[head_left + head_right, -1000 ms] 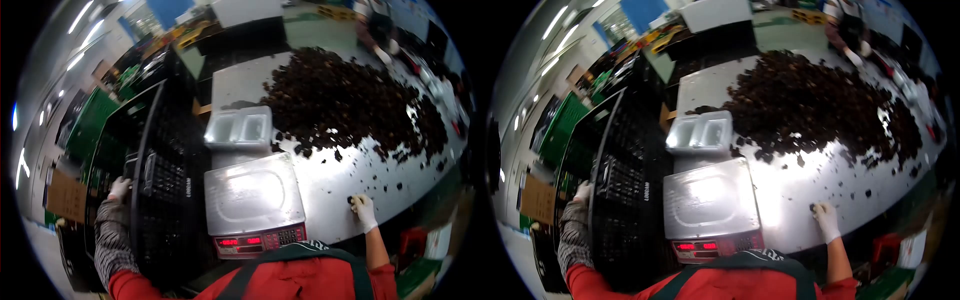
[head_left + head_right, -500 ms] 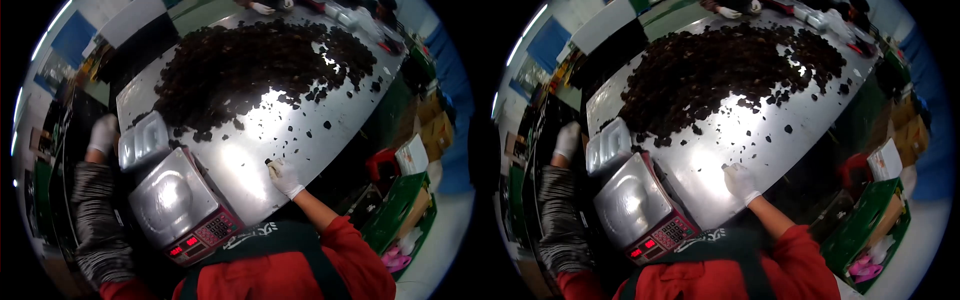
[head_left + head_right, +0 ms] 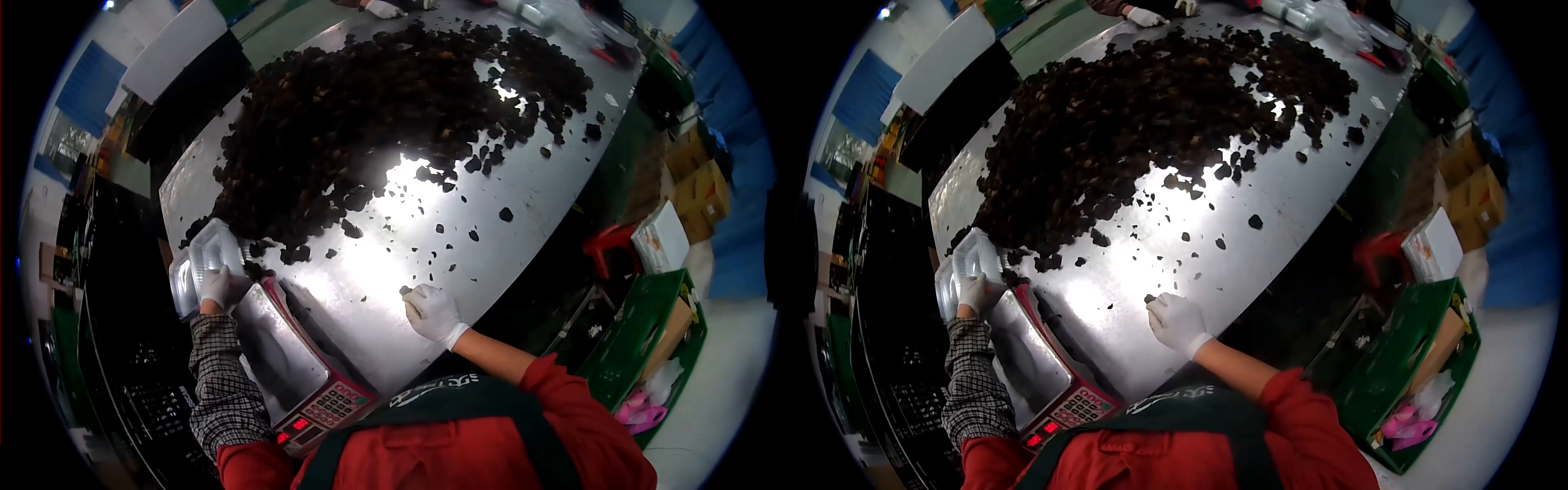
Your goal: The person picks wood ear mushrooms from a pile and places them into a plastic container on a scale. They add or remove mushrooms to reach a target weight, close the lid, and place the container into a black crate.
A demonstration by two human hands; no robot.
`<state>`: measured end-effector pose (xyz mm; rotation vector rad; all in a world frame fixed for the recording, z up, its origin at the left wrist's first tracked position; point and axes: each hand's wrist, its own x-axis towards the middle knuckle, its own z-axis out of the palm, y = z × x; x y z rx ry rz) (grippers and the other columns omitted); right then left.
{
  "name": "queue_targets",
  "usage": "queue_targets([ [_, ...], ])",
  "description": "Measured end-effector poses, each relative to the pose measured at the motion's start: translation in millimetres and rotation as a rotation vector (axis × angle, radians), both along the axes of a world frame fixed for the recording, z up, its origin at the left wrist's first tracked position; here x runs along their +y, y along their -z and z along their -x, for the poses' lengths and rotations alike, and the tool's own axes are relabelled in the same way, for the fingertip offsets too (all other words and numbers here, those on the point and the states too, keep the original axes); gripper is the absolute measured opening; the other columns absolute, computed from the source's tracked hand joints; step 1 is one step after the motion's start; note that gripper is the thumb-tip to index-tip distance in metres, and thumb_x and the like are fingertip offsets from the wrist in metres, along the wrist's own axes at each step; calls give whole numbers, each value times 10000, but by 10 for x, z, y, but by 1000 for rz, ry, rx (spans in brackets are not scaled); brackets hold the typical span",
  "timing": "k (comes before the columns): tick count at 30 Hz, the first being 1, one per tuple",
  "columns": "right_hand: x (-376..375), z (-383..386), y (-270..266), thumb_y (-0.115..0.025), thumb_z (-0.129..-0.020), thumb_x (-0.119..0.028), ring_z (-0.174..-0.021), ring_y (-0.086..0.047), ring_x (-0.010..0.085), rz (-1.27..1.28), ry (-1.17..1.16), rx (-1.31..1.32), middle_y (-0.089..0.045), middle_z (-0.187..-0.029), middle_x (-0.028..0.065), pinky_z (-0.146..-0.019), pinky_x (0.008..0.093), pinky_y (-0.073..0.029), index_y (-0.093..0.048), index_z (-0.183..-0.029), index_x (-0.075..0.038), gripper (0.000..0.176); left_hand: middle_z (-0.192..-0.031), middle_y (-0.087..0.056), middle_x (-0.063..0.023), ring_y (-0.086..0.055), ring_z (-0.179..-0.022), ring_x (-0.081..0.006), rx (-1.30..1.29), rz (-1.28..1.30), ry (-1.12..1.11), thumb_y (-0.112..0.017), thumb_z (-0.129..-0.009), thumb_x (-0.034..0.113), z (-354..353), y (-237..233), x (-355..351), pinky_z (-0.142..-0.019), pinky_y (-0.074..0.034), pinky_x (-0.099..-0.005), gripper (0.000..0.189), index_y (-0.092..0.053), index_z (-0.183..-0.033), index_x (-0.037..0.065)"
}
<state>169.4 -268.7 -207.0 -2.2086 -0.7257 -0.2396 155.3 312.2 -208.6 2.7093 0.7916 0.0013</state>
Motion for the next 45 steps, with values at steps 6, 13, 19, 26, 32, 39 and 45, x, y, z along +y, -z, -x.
queue_targets([
  [6, -15, -35, -85, -628, -749, -93, -633, -577, 257, -18, -77, 20, -549, -682, 67, -553, 378, -462, -602, -758, -109, 31, -933, -655, -251, -630, -907, -399, 122, -236, -262, -639, -774, 274, -230, -569, -916, -820, -498, -437, 323, -664, -900, -23],
  [13, -84, -72, -68, -631, -741, -89, -643, -581, 265, -96, -197, 60, -568, -703, 73, -576, 378, -468, -618, -780, -110, 46, -720, -626, -118, -609, -709, -334, -247, -516, -188, -742, -741, 272, 245, -1780, -1732, -648, -463, -444, 305, -553, -718, 33],
  [19, -264, -374, -156, -602, -800, -108, -702, -600, 296, -137, -466, 272, -600, -779, 90, -643, 393, -494, -625, -889, -86, 95, -630, -498, -88, -505, -639, -301, -220, -472, -77, -743, -707, 171, 1584, -1775, -2991, -601, -384, -414, 283, -481, -669, 70],
  [26, 753, -1513, -351, -580, -846, -204, -837, -628, 319, 252, -531, 22, -587, -989, 161, -735, 404, -527, -565, -1106, -51, 303, -1041, -560, -162, -526, -990, -351, -349, -443, -135, -786, -654, 152, 1449, -1778, -4209, -893, -408, -429, 470, -584, -1054, 11],
  [32, 1133, -1920, -193, -591, -814, -206, -869, -621, 324, 331, -536, 138, -586, -991, 160, -765, 422, -512, -592, -1049, -81, 266, -1135, -547, -174, -518, -1042, -344, -541, -46, -34, -754, -679, 95, 546, -1289, -4632, -899, -430, -413, 476, -568, -1105, -11],
  [39, 429, -3281, -939, -640, -800, -178, -941, -625, 305, -84, -198, 455, -647, -944, 151, -819, 380, -502, -636, -1068, -42, 300, -1128, -554, -175, -531, -1021, -337, -592, 71, 0, -684, -765, 124, -347, -469, -4359, -894, -436, -402, 354, -576, -1083, 12],
  [45, -89, -3414, -747, -665, -785, -190, -1006, -575, 313, 204, -375, -85, -600, -1042, 82, -823, 391, -498, -602, -1105, -95, 339, -1121, -561, -179, -538, -1017, -333, -593, 57, -19, -682, -765, 137, -919, -368, -4202, -904, -433, -405, 342, -586, -1067, 7],
])
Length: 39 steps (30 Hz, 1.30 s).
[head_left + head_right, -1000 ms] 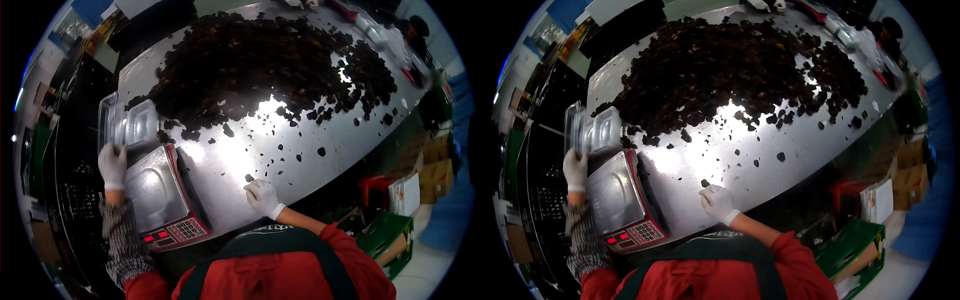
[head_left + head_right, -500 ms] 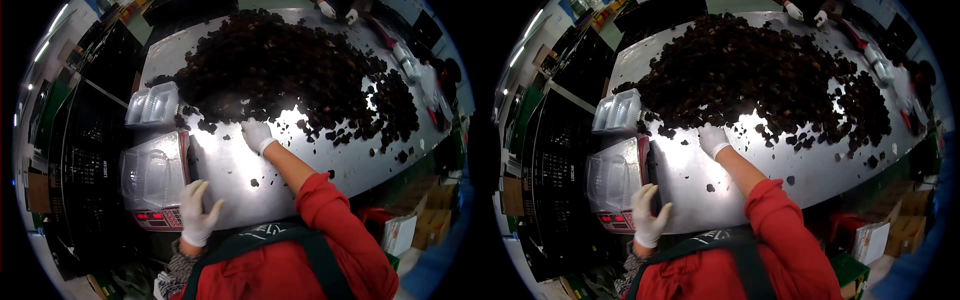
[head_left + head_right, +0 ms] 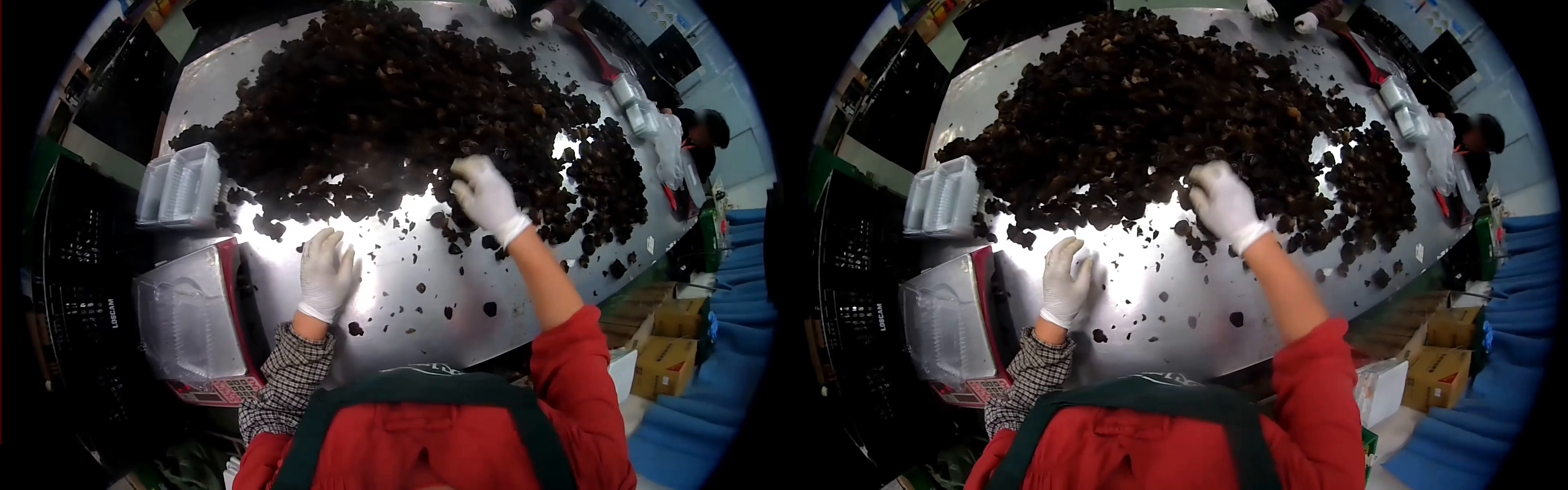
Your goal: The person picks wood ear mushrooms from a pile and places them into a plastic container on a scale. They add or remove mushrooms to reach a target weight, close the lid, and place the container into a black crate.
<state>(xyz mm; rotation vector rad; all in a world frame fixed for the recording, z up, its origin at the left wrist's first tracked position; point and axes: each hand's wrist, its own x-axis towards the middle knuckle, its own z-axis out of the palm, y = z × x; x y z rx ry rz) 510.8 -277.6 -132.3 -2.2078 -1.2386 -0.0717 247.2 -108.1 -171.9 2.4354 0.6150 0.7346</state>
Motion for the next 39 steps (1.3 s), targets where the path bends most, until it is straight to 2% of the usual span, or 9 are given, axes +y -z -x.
queue_targets([
  [2, -111, 207, 274, -647, -769, -189, -964, -583, 295, 288, -119, 8, -595, -998, 81, -773, 378, -502, -615, -1058, -112, 300, -1118, -562, -175, -540, -1016, -333, 29, -10, 29, -688, -760, 139, -23, 85, -15, -898, -437, -406, 352, -583, -1069, 8],
  [8, -37, 106, 447, -631, -759, -177, -781, -594, 267, 301, -223, -209, -606, -832, 74, -714, 369, -493, -661, -867, -131, 121, -1114, -568, -159, -548, -1001, -325, 54, 10, 91, -711, -743, 130, 37, 196, -118, -881, -448, -405, 380, -573, -1081, 26],
  [10, -11, -83, 315, -612, -768, -104, -768, -594, 283, 0, -129, -71, -617, -820, 86, -716, 379, -500, -658, -833, -100, 80, -1116, -569, -156, -550, -1000, -319, 36, 16, 107, -711, -742, 118, 21, 236, -160, -880, -449, -401, 373, -576, -1078, 30],
  [15, -230, -275, -48, -613, -817, -49, -635, -543, 153, -153, 176, 360, -596, -811, 73, -602, 257, -460, -639, -897, -34, 85, -1122, -568, -145, -547, -1004, -313, 36, 53, 160, -709, -737, 109, -94, 191, -239, -883, -448, -398, 349, -591, -1055, 28],
  [22, -1570, 229, -251, -626, -791, -63, -761, -590, 185, 286, 46, 601, -617, -805, 76, -701, 276, -481, -643, -892, -16, 113, -1170, -555, -158, -527, -1077, -330, 42, 36, 269, -697, -752, 150, -322, 252, -245, -940, -420, -406, 387, -586, -1103, 27],
  [24, -2238, 432, -133, -624, -795, -117, -755, -599, 272, 601, -79, 340, -623, -848, 94, -682, 332, -493, -644, -853, -59, 84, -1202, -541, -168, -502, -1129, -342, 59, 51, 350, -694, -756, 160, -438, 284, -258, -978, -396, -418, 427, -570, -1140, 21],
  [28, -1464, 610, -104, -581, -796, -69, -829, -588, 298, 331, -74, 381, -613, -867, 105, -757, 363, -497, -644, -900, -84, 123, -1260, -512, -188, -448, -1209, -359, 78, -69, 446, -692, -762, 197, -675, 354, -320, -1046, -337, -447, 499, -540, -1198, 7],
  [32, -701, 520, 434, -523, -742, 15, -968, -557, 313, 127, -94, 15, -589, -1041, 126, -863, 399, -457, -568, -1077, -22, 340, -1375, -409, -210, -348, -1294, -385, 256, -150, 335, -675, -791, 328, -754, 365, -387, -1099, -226, -509, 671, -425, -1327, 10],
  [39, -379, 636, 645, -558, -693, -37, -1180, -468, 373, 106, -170, -65, -520, -1243, 205, -1032, 472, -346, -507, -1198, 32, 512, -1465, -271, -237, -201, -1383, -389, 475, -226, 528, -539, -860, 521, -774, 409, -559, -1138, -155, -489, 816, -279, -1417, -15],
])
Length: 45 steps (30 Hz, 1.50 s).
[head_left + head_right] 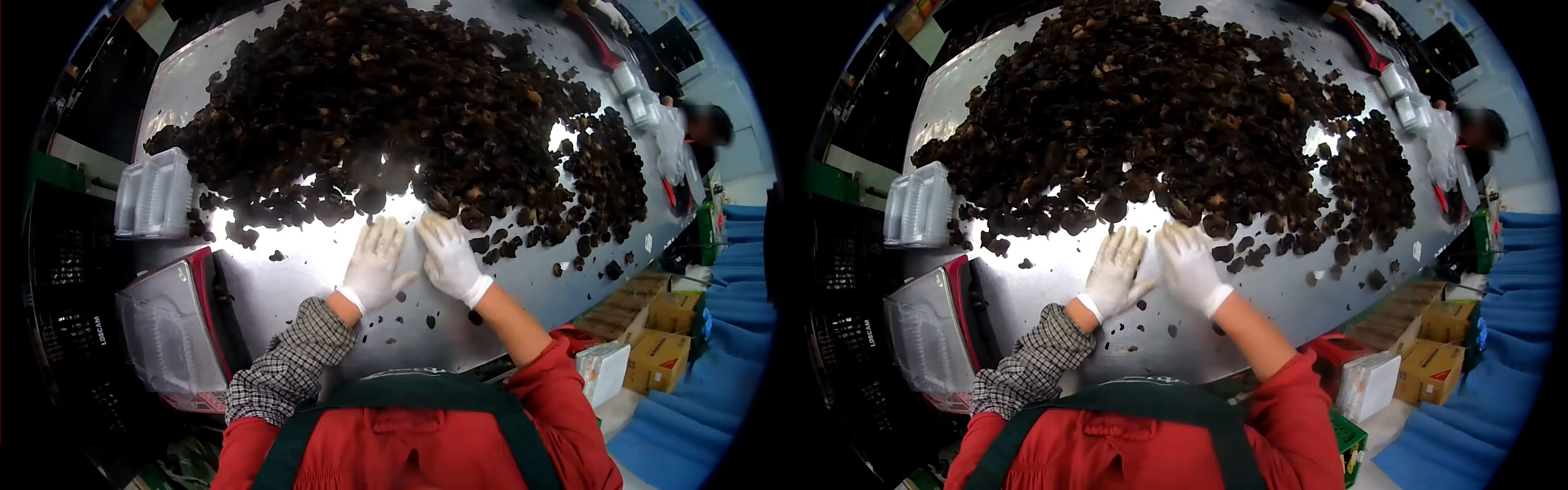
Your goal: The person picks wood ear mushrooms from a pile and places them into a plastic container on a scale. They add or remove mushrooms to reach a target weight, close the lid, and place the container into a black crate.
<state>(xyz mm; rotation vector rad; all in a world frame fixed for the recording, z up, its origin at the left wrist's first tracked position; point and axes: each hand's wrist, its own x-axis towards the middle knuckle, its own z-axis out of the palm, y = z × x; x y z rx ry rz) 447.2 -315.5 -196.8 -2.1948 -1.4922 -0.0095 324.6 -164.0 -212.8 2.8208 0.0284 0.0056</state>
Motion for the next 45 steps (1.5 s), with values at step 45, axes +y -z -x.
queue_targets([
  [45, -863, 497, -398, -558, -803, -109, -1229, -442, 384, 153, -214, 262, -490, -1276, 244, -1066, 431, -337, -504, -1209, 45, 438, -1385, -384, -268, -392, -1289, -380, -70, 680, 196, -520, -897, 472, 770, -238, -384, -1076, -321, -431, 765, -279, -1413, -38],
])
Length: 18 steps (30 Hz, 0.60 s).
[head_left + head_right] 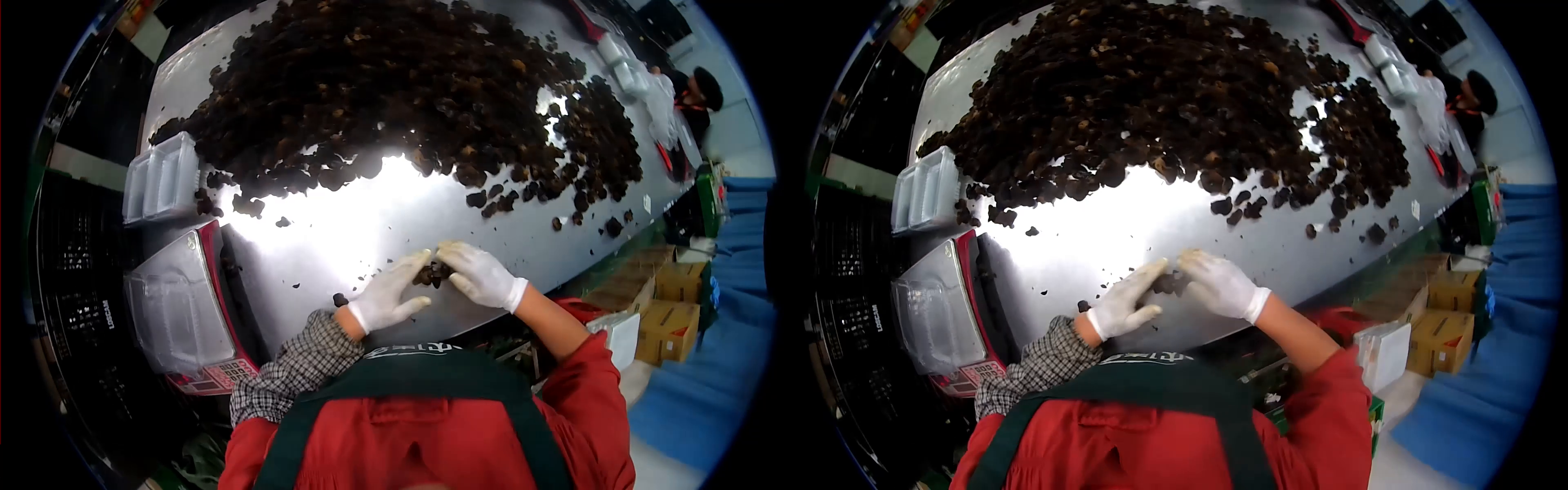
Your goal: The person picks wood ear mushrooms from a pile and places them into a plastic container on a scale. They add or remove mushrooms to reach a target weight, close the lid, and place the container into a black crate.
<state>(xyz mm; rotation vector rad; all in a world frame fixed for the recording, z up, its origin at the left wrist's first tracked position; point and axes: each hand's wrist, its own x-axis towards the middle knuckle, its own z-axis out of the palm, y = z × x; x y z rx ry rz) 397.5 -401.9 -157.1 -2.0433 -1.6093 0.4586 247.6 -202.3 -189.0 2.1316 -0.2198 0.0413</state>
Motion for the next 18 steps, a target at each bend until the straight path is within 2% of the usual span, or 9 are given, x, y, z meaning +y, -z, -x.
queue_targets([
  [2, -156, 120, -168, -552, -808, -103, -1193, -472, 389, -99, 279, 87, -506, -1250, 248, -1045, 431, -359, -525, -1187, 44, 407, -1374, -403, -265, -434, -1259, -370, -26, 120, -166, -507, -922, 421, 230, -77, 94, -1043, -374, -416, 702, -293, -1408, -39],
  [4, -64, 322, -148, -560, -789, -98, -1152, -500, 387, -206, 352, -61, -520, -1219, 249, -1011, 426, -387, -540, -1167, 39, 403, -1365, -407, -277, -473, -1219, -381, -493, -591, -370, -467, -957, 373, 536, 100, 495, -992, -427, -403, 629, -320, -1385, -63],
  [6, 174, 781, -114, -568, -783, -107, -1155, -492, 388, -179, 317, -41, -524, -1212, 249, -1007, 414, -389, -546, -1160, 35, 403, -1459, -251, -286, -232, -1371, -395, -48, -154, -738, -423, -964, 383, 944, 46, 675, -1135, -186, -444, 654, -262, -1400, -77],
  [9, 713, 1548, 146, -564, -794, -196, -1190, -461, 356, -190, 82, -29, -529, -1181, 240, -1039, 467, -334, -553, -1129, 15, 397, -1477, -209, -287, -146, -1398, -399, 93, -377, -943, -397, -958, 390, 1460, 365, 821, -1139, -111, -477, 659, -248, -1421, -55],
  [10, 877, 1779, 177, -566, -795, -243, -1219, -436, 348, -256, 48, -108, -524, -1197, 230, -1057, 487, -304, -553, -1132, 12, 423, -1489, -195, -277, -129, -1404, -399, 272, -525, -888, -417, -937, 341, 1455, 440, 786, -1142, -82, -474, 653, -236, -1428, -49],
  [13, 1081, 2002, 569, -478, -836, -366, -1298, -343, 372, 17, 35, -208, -441, -1344, 214, -1096, 537, -195, -482, -1266, 30, 585, -1483, -212, -275, -166, -1393, -390, 224, -495, -585, -397, -937, 381, 1040, 363, 485, -1143, -93, -462, 673, -235, -1427, -51],
  [14, 1061, 1925, 515, -462, -846, -363, -1319, -320, 369, 395, -54, -175, -406, -1376, 221, -1103, 546, -166, -463, -1285, 40, 596, -1463, -248, -285, -236, -1372, -389, 174, -447, -480, -363, -959, 447, 855, 336, 368, -1138, -147, -459, 691, -250, -1419, -57],
  [16, 884, 1643, 273, -477, -838, -346, -1337, -297, 363, 415, 272, -58, -397, -1378, 224, -1106, 553, -145, -451, -1301, 36, 600, -1501, -170, -268, -126, -1418, -358, 217, 79, -154, -400, -938, 363, 513, 161, 154, -1160, -81, -404, 677, -192, -1446, -34],
  [18, 503, 1564, 372, -512, -813, -318, -1321, -314, 356, 203, 585, -528, -395, -1367, 225, -1085, 559, -178, -456, -1290, 31, 594, -1496, -180, -270, -165, -1410, -347, 20, 226, -154, -334, -966, 482, 343, -47, -24, -1153, -135, -390, 722, -173, -1449, -31],
])
